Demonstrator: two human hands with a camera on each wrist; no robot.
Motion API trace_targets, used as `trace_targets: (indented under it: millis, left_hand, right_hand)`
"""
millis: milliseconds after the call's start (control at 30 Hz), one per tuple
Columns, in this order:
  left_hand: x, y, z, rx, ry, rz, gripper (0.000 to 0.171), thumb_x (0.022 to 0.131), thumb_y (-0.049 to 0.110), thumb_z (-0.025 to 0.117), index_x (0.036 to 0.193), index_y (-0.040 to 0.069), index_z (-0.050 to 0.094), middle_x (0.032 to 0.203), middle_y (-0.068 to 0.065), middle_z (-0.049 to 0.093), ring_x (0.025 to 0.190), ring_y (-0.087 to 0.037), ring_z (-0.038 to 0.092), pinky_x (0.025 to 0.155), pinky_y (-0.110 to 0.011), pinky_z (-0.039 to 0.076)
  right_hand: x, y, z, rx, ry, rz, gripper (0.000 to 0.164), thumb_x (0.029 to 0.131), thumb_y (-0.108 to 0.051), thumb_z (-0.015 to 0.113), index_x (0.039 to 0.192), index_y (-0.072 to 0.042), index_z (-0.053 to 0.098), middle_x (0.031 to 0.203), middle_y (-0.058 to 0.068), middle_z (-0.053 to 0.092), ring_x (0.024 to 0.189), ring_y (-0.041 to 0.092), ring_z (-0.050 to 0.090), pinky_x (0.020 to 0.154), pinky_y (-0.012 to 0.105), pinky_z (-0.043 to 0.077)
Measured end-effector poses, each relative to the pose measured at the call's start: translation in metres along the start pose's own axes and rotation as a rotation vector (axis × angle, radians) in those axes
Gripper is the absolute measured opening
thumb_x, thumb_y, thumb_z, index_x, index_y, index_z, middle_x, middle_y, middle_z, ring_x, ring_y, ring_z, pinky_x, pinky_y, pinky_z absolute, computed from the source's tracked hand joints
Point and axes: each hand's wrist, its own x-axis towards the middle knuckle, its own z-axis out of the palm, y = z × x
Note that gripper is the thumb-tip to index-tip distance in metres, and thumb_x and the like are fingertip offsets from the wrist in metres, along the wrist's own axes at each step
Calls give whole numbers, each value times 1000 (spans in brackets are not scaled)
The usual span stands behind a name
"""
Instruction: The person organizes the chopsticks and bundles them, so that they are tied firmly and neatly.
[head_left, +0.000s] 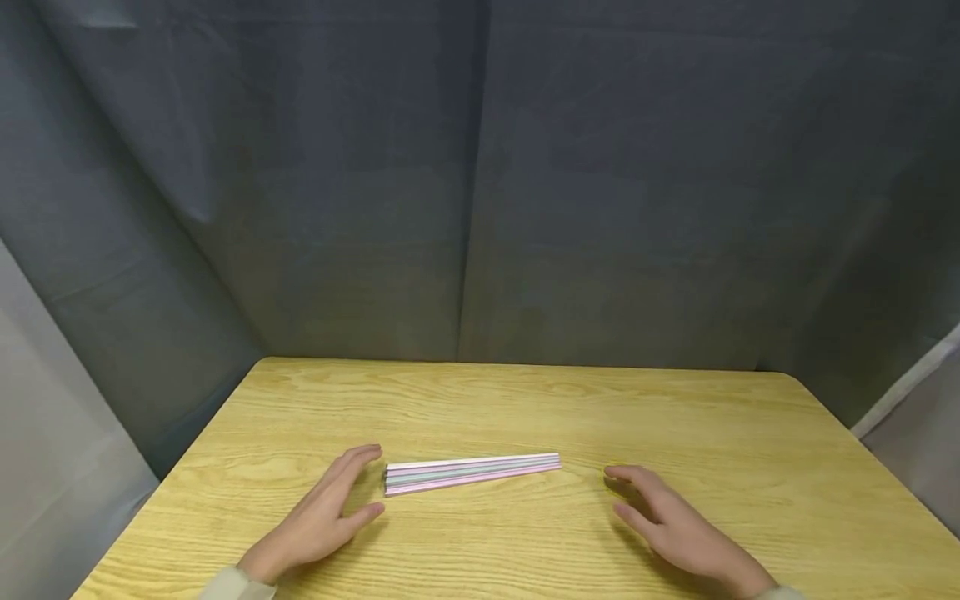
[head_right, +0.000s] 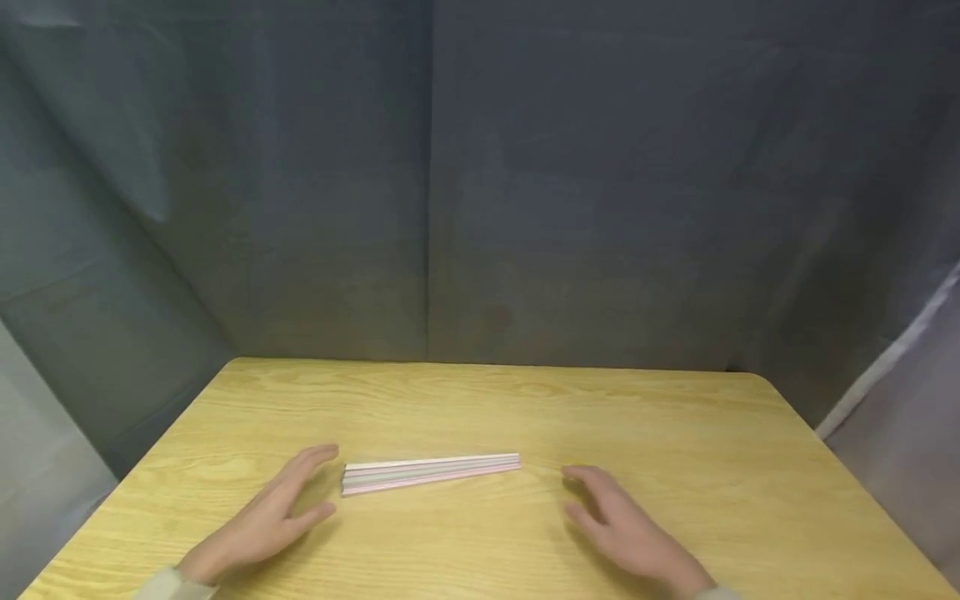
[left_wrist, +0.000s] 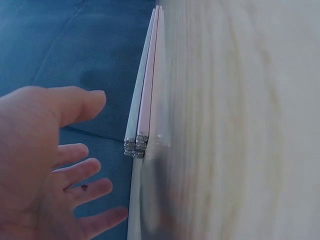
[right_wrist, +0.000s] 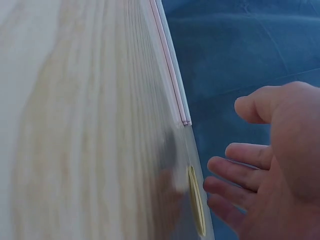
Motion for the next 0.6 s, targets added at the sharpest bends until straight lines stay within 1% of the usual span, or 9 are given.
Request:
trace_targets:
  millis: [133, 267, 367, 467, 533, 600]
  left_hand:
    - [1, -3, 2, -37, -28, -15, 62, 92, 28, 66, 143, 6, 40, 147, -7, 41, 136, -31, 38, 105, -52, 36]
    - [3, -2, 3, -74, -53, -1, 60, 92, 27, 64, 143, 6, 39, 147, -9, 41, 137, -33, 37, 106, -54, 34]
    - [3, -1, 3, -124, -74, 10, 59, 93, 28, 63, 142, 5, 39, 146, -13, 41, 137, -35, 36, 106, -56, 32]
    - [3, -1, 4, -175, -91, 6, 59, 94, 29, 61, 142, 4, 38, 146, -15, 41, 137, -37, 35, 105, -59, 31]
    - [4, 0, 5, -189, -93, -1, 60, 94, 30, 62, 142, 3, 38, 146, -15, 40, 137, -38, 35, 105, -60, 30]
    - [6, 0, 6, -184, -92, -6, 60, 93, 29, 63, 142, 3, 39, 146, -15, 40, 137, -37, 34, 106, -59, 30]
  right_hand:
    - [6, -2, 3, 32, -17, -22, 52, 101, -33, 48, 141, -1, 40, 140, 21, 46, 127, 42, 45, 97, 54, 41]
    - [10, -4, 6, 65, -29, -54, 50, 102, -29, 47, 140, 1, 39, 140, 23, 45, 127, 44, 45, 98, 54, 40]
    - [16, -6, 11, 89, -40, -82, 47, 102, -26, 47, 140, 1, 39, 139, 21, 47, 126, 41, 46, 98, 53, 39]
    - [21, -9, 14, 102, -35, -91, 45, 102, -25, 48, 139, -1, 41, 138, 18, 49, 124, 37, 48, 99, 51, 40]
    - [24, -11, 14, 109, -31, -90, 46, 101, -26, 49, 139, -1, 42, 138, 17, 49, 124, 36, 48, 100, 50, 40]
    - [27, -12, 15, 115, -33, -92, 46, 101, -26, 49, 139, -1, 41, 139, 18, 49, 124, 37, 47, 99, 51, 40]
